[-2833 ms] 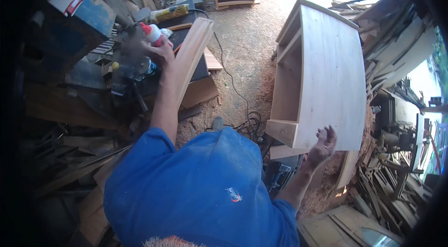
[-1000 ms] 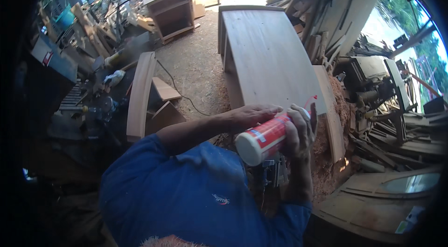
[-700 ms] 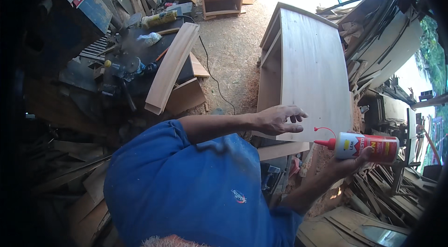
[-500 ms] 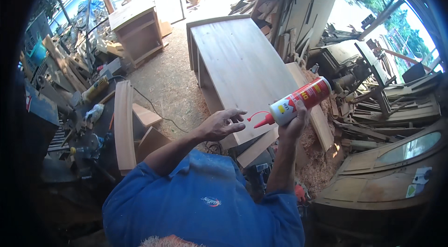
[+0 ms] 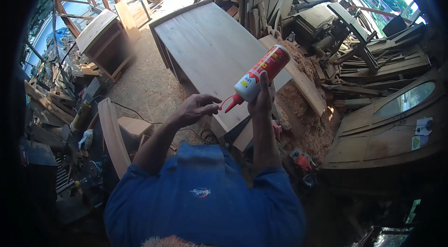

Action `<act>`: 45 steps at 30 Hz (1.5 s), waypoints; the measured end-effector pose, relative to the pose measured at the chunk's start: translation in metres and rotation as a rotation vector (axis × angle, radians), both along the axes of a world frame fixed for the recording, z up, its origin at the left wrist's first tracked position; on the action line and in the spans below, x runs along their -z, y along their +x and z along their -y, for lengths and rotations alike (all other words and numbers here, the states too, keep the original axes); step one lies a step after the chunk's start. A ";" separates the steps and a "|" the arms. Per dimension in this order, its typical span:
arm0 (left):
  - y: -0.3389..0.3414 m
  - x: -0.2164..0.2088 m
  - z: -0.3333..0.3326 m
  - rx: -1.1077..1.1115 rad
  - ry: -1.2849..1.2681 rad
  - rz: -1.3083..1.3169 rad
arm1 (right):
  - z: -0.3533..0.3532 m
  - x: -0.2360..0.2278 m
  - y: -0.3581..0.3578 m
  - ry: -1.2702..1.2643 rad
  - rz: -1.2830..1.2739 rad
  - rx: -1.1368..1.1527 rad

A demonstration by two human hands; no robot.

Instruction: The person assembles a wooden cabinet by using a nail gun to attach wooden panels, uses an angle grinder to sand the edges, and applies glue to a joint.

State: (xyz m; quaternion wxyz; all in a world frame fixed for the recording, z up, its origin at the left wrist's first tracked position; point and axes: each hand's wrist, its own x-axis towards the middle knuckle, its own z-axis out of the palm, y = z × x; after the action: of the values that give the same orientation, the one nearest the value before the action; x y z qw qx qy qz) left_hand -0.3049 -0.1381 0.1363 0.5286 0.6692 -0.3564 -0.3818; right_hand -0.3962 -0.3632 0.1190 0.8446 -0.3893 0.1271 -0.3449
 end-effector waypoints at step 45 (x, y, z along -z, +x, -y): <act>-0.031 0.156 -0.005 -0.413 0.105 -0.190 | -0.018 0.046 0.015 -0.290 0.090 -0.074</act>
State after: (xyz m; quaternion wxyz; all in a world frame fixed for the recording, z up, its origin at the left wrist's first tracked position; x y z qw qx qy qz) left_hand -0.3354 -0.1333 -0.0201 0.5912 0.7155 -0.1401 -0.3448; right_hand -0.3811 -0.3453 0.0728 0.7966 -0.4956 0.0233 -0.3454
